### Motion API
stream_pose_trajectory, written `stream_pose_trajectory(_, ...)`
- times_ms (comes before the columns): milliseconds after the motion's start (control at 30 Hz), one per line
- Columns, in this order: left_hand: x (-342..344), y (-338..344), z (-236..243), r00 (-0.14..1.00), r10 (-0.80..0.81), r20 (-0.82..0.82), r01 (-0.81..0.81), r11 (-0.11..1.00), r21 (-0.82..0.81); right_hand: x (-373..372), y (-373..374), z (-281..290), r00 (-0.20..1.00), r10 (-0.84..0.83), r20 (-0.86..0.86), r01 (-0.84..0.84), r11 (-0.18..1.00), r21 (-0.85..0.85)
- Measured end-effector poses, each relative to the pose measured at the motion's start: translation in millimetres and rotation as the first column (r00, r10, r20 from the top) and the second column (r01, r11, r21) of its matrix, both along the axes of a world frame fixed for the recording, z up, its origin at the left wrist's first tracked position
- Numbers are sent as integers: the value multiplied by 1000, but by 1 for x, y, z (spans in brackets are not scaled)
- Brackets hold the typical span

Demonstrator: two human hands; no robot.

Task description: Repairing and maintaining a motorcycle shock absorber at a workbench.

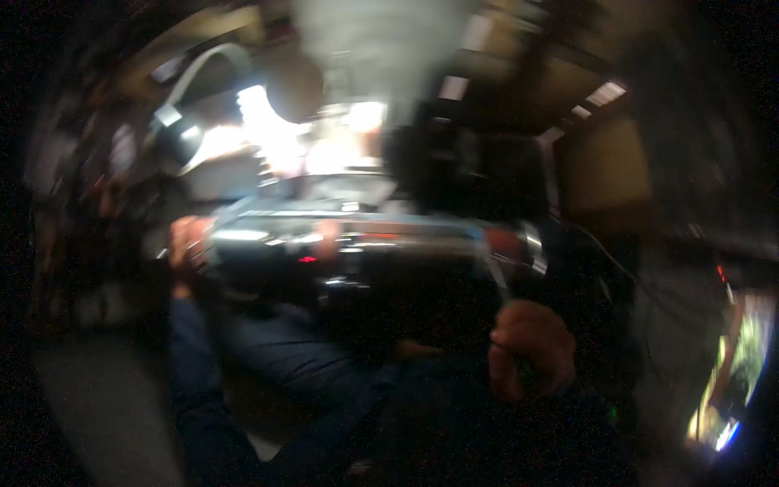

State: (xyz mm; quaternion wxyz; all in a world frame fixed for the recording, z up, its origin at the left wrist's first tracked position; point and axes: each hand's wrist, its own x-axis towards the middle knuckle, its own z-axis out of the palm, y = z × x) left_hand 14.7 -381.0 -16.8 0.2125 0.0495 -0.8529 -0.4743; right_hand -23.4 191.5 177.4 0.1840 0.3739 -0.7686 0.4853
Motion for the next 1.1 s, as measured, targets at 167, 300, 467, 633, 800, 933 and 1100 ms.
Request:
stream_pose_trajectory(167,-22,-33,73,701,46,712,-216,965,151,21,69,19,946,6,324,196,785,-587)
stream_pose_trajectory(300,-26,-53,27,833,95,544,-199,971,135,14,131,18,764,-333,552,523,820,-230)
stream_pose_trajectory(467,-7,-45,5,877,245,414,-296,953,62,30,220,-65,291,-899,328,512,436,740)
stream_pose_trajectory(633,-30,-49,19,851,156,501,-264,953,151,80,335,-186,186,-944,274,406,328,853)
stream_pose_trajectory(800,19,-108,1,866,144,479,-275,937,215,94,346,-199,100,-995,-8,302,23,953)
stream_pose_trajectory(933,11,-70,-17,899,111,424,-220,951,217,134,400,-267,90,-990,-109,441,-58,896)
stream_pose_trajectory(1100,-42,13,97,483,-329,812,-240,841,484,109,414,-268,120,-993,23,512,82,855)
